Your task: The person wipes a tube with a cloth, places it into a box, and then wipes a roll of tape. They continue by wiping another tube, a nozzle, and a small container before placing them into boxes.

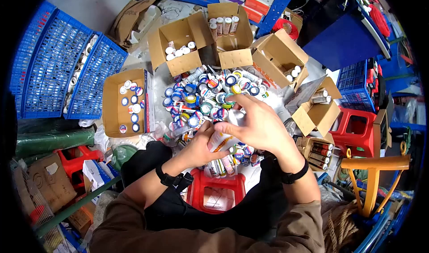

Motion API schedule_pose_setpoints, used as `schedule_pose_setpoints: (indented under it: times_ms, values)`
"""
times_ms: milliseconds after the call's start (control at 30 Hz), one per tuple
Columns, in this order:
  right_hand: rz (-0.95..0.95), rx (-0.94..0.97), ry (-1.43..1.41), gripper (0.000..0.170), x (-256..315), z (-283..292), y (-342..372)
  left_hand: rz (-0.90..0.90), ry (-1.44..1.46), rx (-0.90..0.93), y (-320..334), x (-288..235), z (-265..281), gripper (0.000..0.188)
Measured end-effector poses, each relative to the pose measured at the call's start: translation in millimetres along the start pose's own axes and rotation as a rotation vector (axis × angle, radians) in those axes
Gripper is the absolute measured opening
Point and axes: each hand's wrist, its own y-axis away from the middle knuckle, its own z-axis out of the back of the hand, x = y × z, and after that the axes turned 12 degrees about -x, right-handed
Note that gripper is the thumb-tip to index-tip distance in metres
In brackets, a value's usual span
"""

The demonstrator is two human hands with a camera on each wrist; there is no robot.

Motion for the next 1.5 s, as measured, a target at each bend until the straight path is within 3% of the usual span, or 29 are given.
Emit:
schedule_pose_setpoints:
  times_ms: [33,100,233,300,367,400,433,500,533,600,700,767,800,867,1033,1300,1400,1500]
  values:
    - [-0.054,0.068,0.088,0.044,4,-6,-8,-0.046,-0.150,0.045,-2,5,7,0.069]
    - [-0.078,0.082,0.134,0.035,13,-11,-24,-0.044,-0.067,-0.011,-9,16,18,0.064]
    - [-0.022,-0.052,0.103,0.029,21,-6,-56,-0.063,-0.141,-0.443,-33,19,49,0.059]
    - [0.020,-0.189,0.155,0.032,22,7,-82,0.022,-0.219,-0.674,-41,37,62,0.053]
    - [0.073,-0.318,0.298,0.032,7,18,-114,0.223,-0.024,-0.783,-50,64,73,0.043]
    - [0.014,-0.318,0.336,0.035,6,21,-134,0.204,-0.018,-0.795,-52,81,77,0.036]
    - [0.134,-0.402,0.424,0.037,-12,18,-158,0.275,0.147,-0.839,-55,81,76,0.030]
    - [0.144,-0.418,0.530,0.044,-67,4,-218,0.433,0.197,-0.758,-61,71,80,0.031]
    - [0.027,-0.384,0.484,0.051,-88,-6,-247,0.390,0.199,-0.749,-64,79,76,0.033]
    - [-0.028,-0.416,0.560,0.059,-144,-37,-304,0.342,0.279,-0.727,-71,88,70,0.037]
    - [-0.115,-0.436,0.458,0.046,-232,-87,-372,0.417,0.321,-0.632,-76,113,68,0.034]
    - [-0.168,-0.461,0.425,0.045,-267,-120,-397,0.302,-0.108,-0.529,-82,109,83,0.026]
    - [-0.169,-0.443,0.429,0.045,-281,-132,-406,0.340,-0.065,-0.578,-85,110,81,0.025]
    - [-0.249,-0.443,0.392,0.048,-304,-154,-424,0.395,-0.026,-0.631,-90,119,78,0.025]
    - [-0.353,-0.404,0.443,0.055,-336,-190,-459,0.433,0.097,-0.440,-108,133,85,0.022]
    - [-0.323,-0.313,0.438,0.058,-363,-225,-512,0.524,0.050,-0.457,-134,146,97,0.022]
    - [-0.151,-0.303,0.503,0.058,-391,-246,-533,0.537,0.089,-0.434,-142,145,101,0.025]
    - [-0.120,-0.290,0.485,0.055,-412,-263,-536,0.531,0.101,-0.403,-142,148,99,0.024]
